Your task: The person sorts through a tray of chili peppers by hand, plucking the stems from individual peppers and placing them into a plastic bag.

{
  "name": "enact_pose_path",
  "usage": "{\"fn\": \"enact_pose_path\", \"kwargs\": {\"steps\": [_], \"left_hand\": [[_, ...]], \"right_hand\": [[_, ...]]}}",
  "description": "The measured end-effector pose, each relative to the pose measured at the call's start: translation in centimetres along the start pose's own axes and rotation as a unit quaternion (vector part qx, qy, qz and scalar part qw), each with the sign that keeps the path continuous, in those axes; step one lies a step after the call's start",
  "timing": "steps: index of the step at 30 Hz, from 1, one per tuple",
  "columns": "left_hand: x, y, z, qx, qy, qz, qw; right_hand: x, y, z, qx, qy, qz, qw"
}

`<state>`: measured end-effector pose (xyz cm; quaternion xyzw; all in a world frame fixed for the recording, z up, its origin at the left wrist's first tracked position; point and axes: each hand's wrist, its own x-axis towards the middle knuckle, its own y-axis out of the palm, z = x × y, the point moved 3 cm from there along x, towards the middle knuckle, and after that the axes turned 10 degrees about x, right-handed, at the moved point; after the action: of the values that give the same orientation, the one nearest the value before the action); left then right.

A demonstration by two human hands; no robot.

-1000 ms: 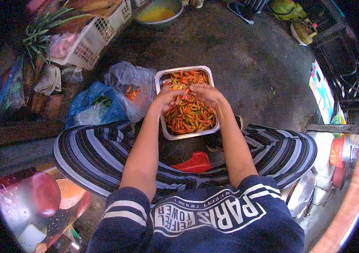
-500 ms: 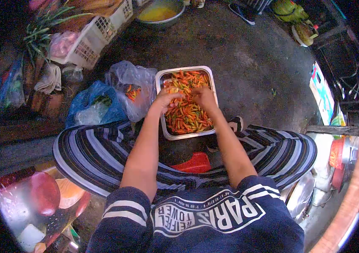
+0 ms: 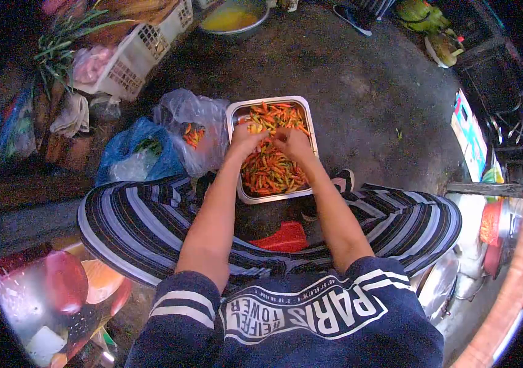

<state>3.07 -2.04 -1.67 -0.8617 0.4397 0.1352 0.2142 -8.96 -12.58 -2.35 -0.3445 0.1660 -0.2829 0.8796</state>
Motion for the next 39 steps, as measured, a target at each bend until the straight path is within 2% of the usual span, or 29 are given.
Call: {"fn": "enact_pose_path", "kwargs": {"steps": [4, 6, 8, 9, 12, 14, 15, 17, 18, 20, 22, 24, 25, 26, 28, 29, 31, 32, 34, 35, 37, 39], "left_hand": [[-0.1, 0.2, 0.5, -0.025, -0.003, 0.005, 1.0], [-0.1, 0.2, 1.2, -0.004, -0.033, 0.02, 0.999], [0.1, 0.3, 1.9, -0.028, -0.038, 0.011, 0.999], [0.0, 0.3, 1.8, -0.052, -0.042, 0.004, 0.998], [0.0, -0.3, 1.7, -0.068, -0.043, 0.012, 0.997], [1.1, -0.8, 3.1, -0.08, -0.041, -0.005, 0.996], [1.6, -1.0, 3.7, -0.092, -0.038, -0.021, 0.995], [1.5, -1.2, 3.8, -0.103, -0.037, -0.023, 0.994], [1.6, -1.3, 3.7, -0.114, -0.034, -0.025, 0.993], [1.4, -1.3, 3.4, -0.097, -0.041, -0.03, 0.994], [1.0, -1.2, 3.3, -0.079, -0.05, -0.035, 0.995], [0.6, -1.3, 3.0, -0.081, -0.036, -0.009, 0.996], [0.2, -1.4, 2.8, -0.078, -0.044, -0.031, 0.996], [0.2, -1.5, 2.7, -0.078, -0.044, -0.031, 0.996], [0.5, -1.4, 3.2, -0.096, -0.055, -0.02, 0.994], [0.6, -1.4, 3.4, -0.096, -0.056, -0.018, 0.994], [0.5, -1.3, 3.0, -0.067, -0.05, -0.009, 0.996], [0.5, -1.1, 2.8, -0.067, -0.049, -0.007, 0.997], [0.7, -0.4, 3.1, -0.076, -0.088, 0.028, 0.993], [0.8, -0.3, 3.1, -0.076, -0.088, 0.029, 0.993], [1.1, 0.2, 3.2, -0.212, -0.141, 0.058, 0.965], [1.2, 0.4, 2.9, -0.247, -0.142, 0.089, 0.954]], "right_hand": [[0.3, -0.9, 0.4, 0.017, -0.034, 0.025, 0.999], [0.1, -1.0, 0.1, 0.04, -0.037, 0.027, 0.998], [0.0, -0.9, -0.2, 0.139, -0.045, 0.051, 0.988], [0.0, -1.0, 0.2, 0.139, -0.046, 0.052, 0.988], [-0.1, -1.8, 1.0, 0.077, -0.003, 0.062, 0.995], [-0.2, -2.8, 1.8, -0.076, 0.051, 0.067, 0.994], [0.0, -2.5, 1.0, -0.076, 0.049, 0.067, 0.994], [0.9, -0.4, -2.3, -0.189, 0.011, 0.096, 0.977], [1.4, 1.3, -4.1, -0.19, 0.01, 0.096, 0.977], [2.4, 4.7, -6.1, -0.117, 0.011, 0.026, 0.993], [0.1, 4.1, -2.2, -0.142, -0.005, -0.002, 0.99], [-1.0, 4.2, -0.9, -0.112, -0.11, -0.081, 0.984], [-0.9, 4.5, -0.8, -0.121, -0.132, -0.101, 0.979], [-0.8, 4.4, -1.1, -0.121, -0.132, -0.102, 0.979], [-0.6, 3.9, -1.5, -0.076, -0.043, 0.02, 0.996], [-0.5, 3.5, -1.3, -0.076, -0.041, 0.02, 0.996], [0.0, 2.3, -1.2, 0.104, 0.033, 0.011, 0.994], [0.2, 1.6, -0.9, 0.103, 0.035, 0.01, 0.994], [0.7, 0.4, 0.4, 0.067, -0.138, -0.025, 0.988], [1.2, 1.2, -0.7, 0.071, -0.164, -0.082, 0.98], [1.3, 0.7, -0.1, 0.118, -0.131, -0.055, 0.983], [1.3, -0.1, 1.0, 0.165, -0.1, -0.027, 0.981]]}}
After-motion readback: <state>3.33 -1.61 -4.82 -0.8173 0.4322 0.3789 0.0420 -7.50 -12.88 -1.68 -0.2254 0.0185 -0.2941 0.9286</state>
